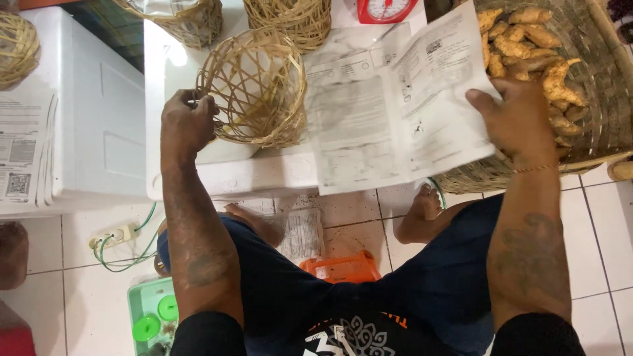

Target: Wrapping individual tubers in newspaper and placing them into woven baskets for packaging.

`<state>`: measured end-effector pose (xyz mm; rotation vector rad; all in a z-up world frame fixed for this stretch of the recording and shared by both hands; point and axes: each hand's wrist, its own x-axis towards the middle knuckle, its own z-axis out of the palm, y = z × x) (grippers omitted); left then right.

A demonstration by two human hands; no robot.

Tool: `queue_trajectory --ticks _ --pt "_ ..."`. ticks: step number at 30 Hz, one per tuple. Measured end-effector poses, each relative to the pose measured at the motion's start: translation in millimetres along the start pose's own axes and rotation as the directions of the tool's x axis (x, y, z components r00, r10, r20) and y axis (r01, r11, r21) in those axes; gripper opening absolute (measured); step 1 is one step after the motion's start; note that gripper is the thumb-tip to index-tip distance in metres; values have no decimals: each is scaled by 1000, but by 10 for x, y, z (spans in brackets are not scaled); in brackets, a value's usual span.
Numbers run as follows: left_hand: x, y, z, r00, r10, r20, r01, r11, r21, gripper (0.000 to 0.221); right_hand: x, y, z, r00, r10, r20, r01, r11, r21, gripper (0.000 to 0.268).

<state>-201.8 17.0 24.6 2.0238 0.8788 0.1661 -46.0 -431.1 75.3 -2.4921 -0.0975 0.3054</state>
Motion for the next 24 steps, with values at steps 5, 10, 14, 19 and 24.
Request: queue_trajectory --ticks 5,10,14,19,24 --pt "12 83 37 999 -17 32 18 1000 -24 35 -577 134 -519 977 -130 167 152 981 -123 28" --pt "-70 182 52 995 13 95 -4 996 -94 42 -1091 44 -452 790 -553 263 378 778 502 20" --pt "-114 232 89 985 81 153 -55 984 -170 39 -1130 97 -298 841 -482 246 523 840 -143 21" --pt "-130 222 232 961 170 216 -115 962 -247 31 -1274 -366 -290 644 -590 487 649 758 60 23" --pt "-122 280 432 955 238 177 -135 881 -453 32 -1281 -811 -229 13 -592 806 751 537 383 8"
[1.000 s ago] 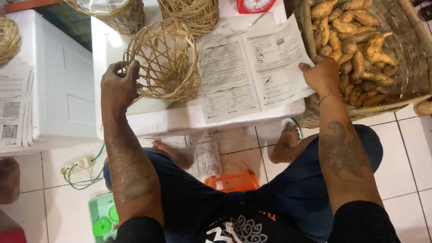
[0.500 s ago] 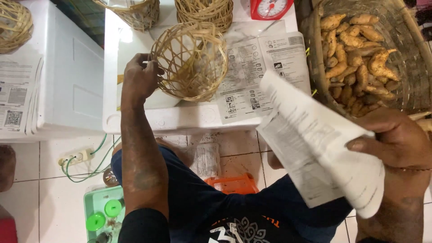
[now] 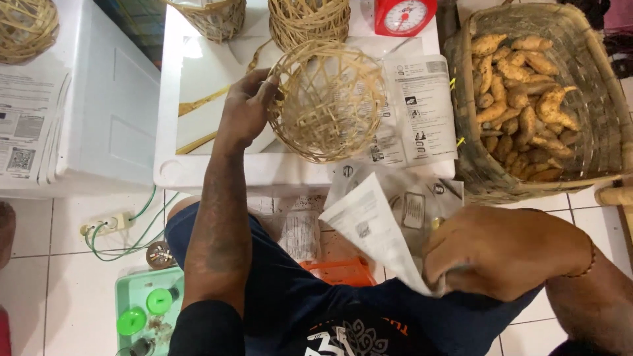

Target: Wrapping individual tubers in newspaper and placing them into woven baskets for packaging.

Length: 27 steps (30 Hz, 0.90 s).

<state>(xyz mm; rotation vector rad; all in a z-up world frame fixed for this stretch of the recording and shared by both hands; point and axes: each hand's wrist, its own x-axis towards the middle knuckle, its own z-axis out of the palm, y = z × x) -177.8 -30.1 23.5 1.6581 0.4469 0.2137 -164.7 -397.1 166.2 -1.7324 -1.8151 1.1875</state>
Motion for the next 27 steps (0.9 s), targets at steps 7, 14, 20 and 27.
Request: queue_trajectory --ticks 7,14,20,27 --pt "49 -8 176 998 0 57 1 1000 -15 35 513 -280 -504 935 355 -21 -335 861 -383 32" --pt "23 76 199 956 9 294 17 996 -88 26 946 106 -1330 560 723 -403 -828 488 -276 42" --pt "-62 271 120 946 18 325 19 994 -108 84 1092 767 -1503 582 641 -499 -812 494 -312 49" --pt "297 -446 124 793 253 554 43 884 -465 81 1070 1014 -1600 565 508 -650 -785 573 -235 35"
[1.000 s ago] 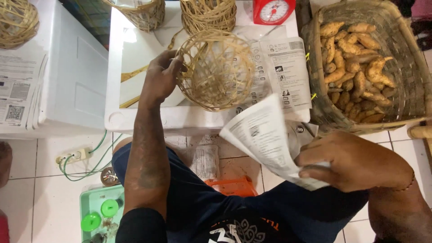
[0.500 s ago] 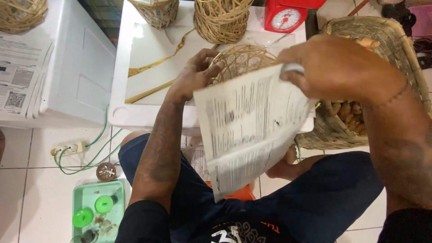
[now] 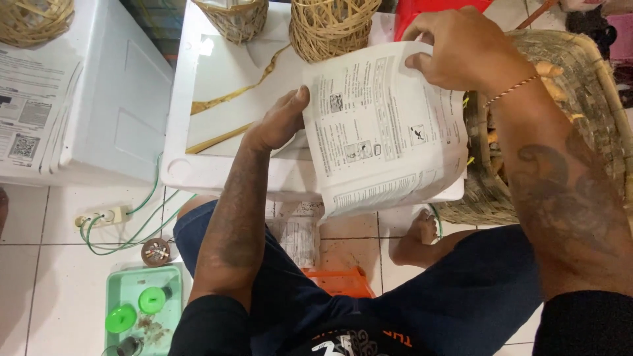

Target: Wrapping individual tubers in newspaper and placing them into woven baskets for packaging.

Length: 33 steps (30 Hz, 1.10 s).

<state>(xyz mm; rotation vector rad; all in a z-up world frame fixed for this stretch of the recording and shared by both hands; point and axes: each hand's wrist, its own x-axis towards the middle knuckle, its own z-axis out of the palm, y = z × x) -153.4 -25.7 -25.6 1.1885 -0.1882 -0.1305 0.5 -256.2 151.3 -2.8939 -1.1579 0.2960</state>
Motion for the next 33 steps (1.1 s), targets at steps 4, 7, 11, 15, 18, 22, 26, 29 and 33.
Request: queue_trajectory --ticks 4,7,11,15,18,22,26,29,33 --pt "10 50 34 994 88 72 -91 995 42 79 181 187 211 994 -82 -74 89 992 86 26" --pt "14 322 268 956 -223 -189 253 955 157 49 180 127 271 997 -55 -48 62 987 146 35" --pt "45 344 293 895 -250 -370 335 924 185 46 18 -2 345 958 -127 -259 103 989 -105 44" --pt "96 130 67 886 -164 -433 337 869 361 50 -392 -48 464 856 -384 -346 164 837 -522 40" --pt "97 201 76 866 -204 -456 382 858 343 51 -664 -285 589 898 -440 -3 437 893 -105 47" --pt "114 145 134 839 -206 -504 409 850 333 54 -850 -416 750 906 -413 90 420 904 -85 54" --pt "161 -118 -35 923 -148 -355 187 979 77 56 -771 -347 990 902 -429 49 429 903 19 52" --pt "211 -284 -139 940 -94 -328 124 990 73 57 -724 -379 1032 893 -447 53 439 891 116 50" --pt "153 68 201 953 39 -301 52 956 290 60 -627 -448 963 882 -448 144 409 882 235 46"
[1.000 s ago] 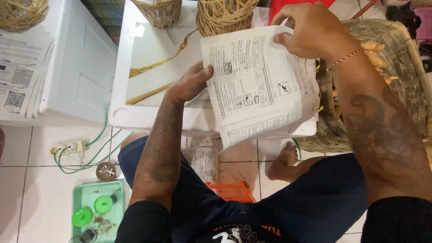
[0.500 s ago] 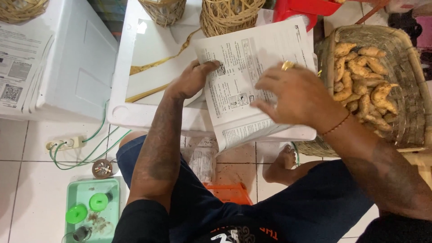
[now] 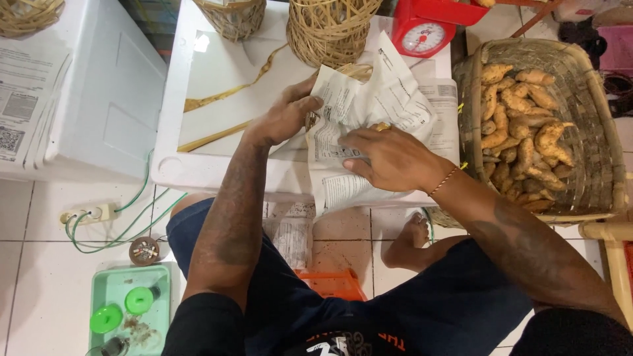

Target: Wrapping individual tubers in newspaper and placing them into woven baskets for packaging.

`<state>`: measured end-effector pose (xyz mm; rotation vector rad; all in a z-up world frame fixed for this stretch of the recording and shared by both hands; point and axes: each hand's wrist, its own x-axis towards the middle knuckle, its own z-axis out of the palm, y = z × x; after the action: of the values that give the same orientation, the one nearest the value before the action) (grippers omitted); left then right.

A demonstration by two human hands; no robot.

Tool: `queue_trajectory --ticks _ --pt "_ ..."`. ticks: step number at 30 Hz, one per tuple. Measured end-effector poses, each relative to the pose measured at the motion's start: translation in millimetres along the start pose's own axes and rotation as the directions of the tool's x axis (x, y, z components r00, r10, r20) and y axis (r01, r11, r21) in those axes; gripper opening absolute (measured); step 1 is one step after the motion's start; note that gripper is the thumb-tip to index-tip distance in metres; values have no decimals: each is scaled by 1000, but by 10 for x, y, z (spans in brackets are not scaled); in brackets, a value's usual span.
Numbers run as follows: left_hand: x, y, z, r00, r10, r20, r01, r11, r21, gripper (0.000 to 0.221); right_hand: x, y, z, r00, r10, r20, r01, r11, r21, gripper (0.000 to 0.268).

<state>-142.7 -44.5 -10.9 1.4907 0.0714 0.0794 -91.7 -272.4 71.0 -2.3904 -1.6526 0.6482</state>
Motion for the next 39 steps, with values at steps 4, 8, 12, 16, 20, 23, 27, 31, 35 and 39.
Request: queue_trajectory --ticks 4,8,12,16,20,23,27,31,35,39 --pt "5 -133 -5 999 53 -14 -53 998 -14 59 127 -70 -135 995 56 77 -60 997 47 50" --pt "23 4 -34 991 133 26 -135 987 87 56 287 -77 -135 975 94 202 -123 983 136 53" --pt "-5 200 0 996 86 40 -93 963 255 46 462 23 36 918 142 371 -218 960 174 51" --pt "17 179 -18 992 107 67 -121 959 257 44 528 -26 18 914 48 402 -163 953 257 52" --pt "80 85 -8 987 155 34 -159 949 273 49 476 -98 -159 960 119 252 -145 985 89 45" --pt "36 7 -12 990 142 1 -136 946 295 49 444 83 -131 977 159 141 -124 966 -225 39" --pt "55 53 -7 993 112 27 -115 947 300 51 477 427 283 973 100 209 25 850 -526 33" --pt "54 102 85 986 151 66 -163 941 298 40 645 628 468 958 207 200 -89 872 -481 45" --pt "71 -4 32 989 139 60 -150 948 282 39 694 686 564 950 221 222 -117 907 -406 41" --pt "87 -46 -121 977 198 85 -213 945 247 45 683 938 809 964 78 253 7 949 -316 37"
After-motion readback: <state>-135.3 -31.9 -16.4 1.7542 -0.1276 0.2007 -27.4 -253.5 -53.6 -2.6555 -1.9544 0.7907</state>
